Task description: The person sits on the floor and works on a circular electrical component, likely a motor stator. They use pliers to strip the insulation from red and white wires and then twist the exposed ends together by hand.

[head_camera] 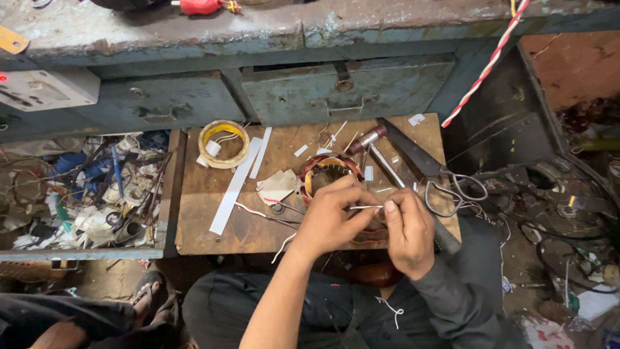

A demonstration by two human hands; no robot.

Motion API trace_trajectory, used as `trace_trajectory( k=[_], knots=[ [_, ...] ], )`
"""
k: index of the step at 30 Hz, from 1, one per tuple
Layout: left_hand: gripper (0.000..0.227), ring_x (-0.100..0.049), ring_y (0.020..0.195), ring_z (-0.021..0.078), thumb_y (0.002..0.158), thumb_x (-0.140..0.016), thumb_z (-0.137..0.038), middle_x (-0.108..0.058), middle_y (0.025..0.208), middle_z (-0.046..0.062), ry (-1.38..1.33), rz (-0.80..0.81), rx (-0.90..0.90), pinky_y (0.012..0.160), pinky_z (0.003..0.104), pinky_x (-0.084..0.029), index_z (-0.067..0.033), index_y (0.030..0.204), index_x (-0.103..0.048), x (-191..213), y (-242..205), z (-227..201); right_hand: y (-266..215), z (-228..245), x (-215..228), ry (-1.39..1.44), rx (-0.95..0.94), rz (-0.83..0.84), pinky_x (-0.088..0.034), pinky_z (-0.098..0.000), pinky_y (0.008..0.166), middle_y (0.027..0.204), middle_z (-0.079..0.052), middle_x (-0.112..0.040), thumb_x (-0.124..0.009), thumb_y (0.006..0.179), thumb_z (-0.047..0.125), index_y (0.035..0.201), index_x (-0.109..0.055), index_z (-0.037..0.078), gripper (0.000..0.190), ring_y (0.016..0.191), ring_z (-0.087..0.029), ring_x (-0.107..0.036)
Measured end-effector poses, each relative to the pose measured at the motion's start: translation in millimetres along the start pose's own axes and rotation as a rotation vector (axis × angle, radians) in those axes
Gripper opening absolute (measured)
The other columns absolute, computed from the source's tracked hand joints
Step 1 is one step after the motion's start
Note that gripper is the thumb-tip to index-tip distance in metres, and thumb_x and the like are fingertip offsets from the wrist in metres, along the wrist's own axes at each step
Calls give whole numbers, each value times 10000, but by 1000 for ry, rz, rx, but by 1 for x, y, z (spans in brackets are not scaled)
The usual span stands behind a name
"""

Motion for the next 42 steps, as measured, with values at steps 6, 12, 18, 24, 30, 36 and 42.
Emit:
trace_trajectory(
  k=[6, 12, 18, 24, 30, 36, 42],
  knots=[
    [166, -688, 870, 245, 820, -766, -94, -658, 945, 74, 18, -24, -22, 753, 336, -549, -44, 977, -742, -2, -3, 6, -1, -13, -7, 114, -194, 43, -477, -314, 596, 736, -69, -619, -501, 1069, 149, 933, -572, -13, 223, 635, -161, -593],
    [163, -701, 874, 242, 810, -762, -93, -668, 945, 72, 21, -36, -13, 752, 328, -561, -41, 963, -741, -4, -3, 9, -11, -38, -19, 375, -418, 45, -429, -267, 509, 649, -27, -551, -489, 1083, 214, 925, -616, 4, 291, 551, -101, -487],
    [178, -702, 868, 238, 806, -762, -100, -671, 939, 74, 34, -28, 25, 762, 330, -562, -36, 970, -736, -5, -2, 11, -11, -46, -13, 718, -571, 27, -442, -301, 486, 670, -26, -561, -445, 1154, 346, 770, -528, 43, 496, 525, -133, -501],
    [163, -695, 811, 236, 811, -770, -115, -663, 881, 76, 39, -9, 88, 732, 328, -546, -55, 962, -753, -4, -2, 7, -1, -4, 22, -156, 181, -124, -493, -402, 952, 1116, -173, -707, -512, 1102, 275, 1103, -651, -25, 331, 1066, -327, -677],
    [180, -698, 836, 231, 793, -751, -106, -669, 905, 77, -7, 20, 55, 743, 322, -547, -55, 966, -750, -2, 1, 7, 4, 2, 2, -69, 213, -139, -513, -414, 972, 1088, -151, -658, -628, 1052, 176, 1017, -580, 11, 176, 1097, -340, -668],
    [175, -692, 808, 206, 807, -751, -118, -677, 893, 73, -30, 43, 117, 716, 317, -539, -53, 970, -755, -1, 2, 9, 4, -15, -13, -44, 87, -133, -518, -375, 833, 1015, -145, -648, -589, 1067, 214, 994, -554, 10, 219, 932, -297, -656],
    [171, -706, 880, 203, 821, -746, -104, -700, 947, 67, -90, 27, 74, 769, 311, -549, -60, 985, -761, 1, 1, 11, -3, -14, -15, -11, 100, -133, -518, -370, 808, 986, -135, -635, -559, 1087, 226, 1001, -546, 6, 236, 894, -290, -657]
  ],
)
Point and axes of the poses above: each hand's wrist, its own y-axis towards the middle knuckle, its own x-axis out of the back of the hand, z = x × y, the point moved 1 cm from there along y, towards the middle knuckle
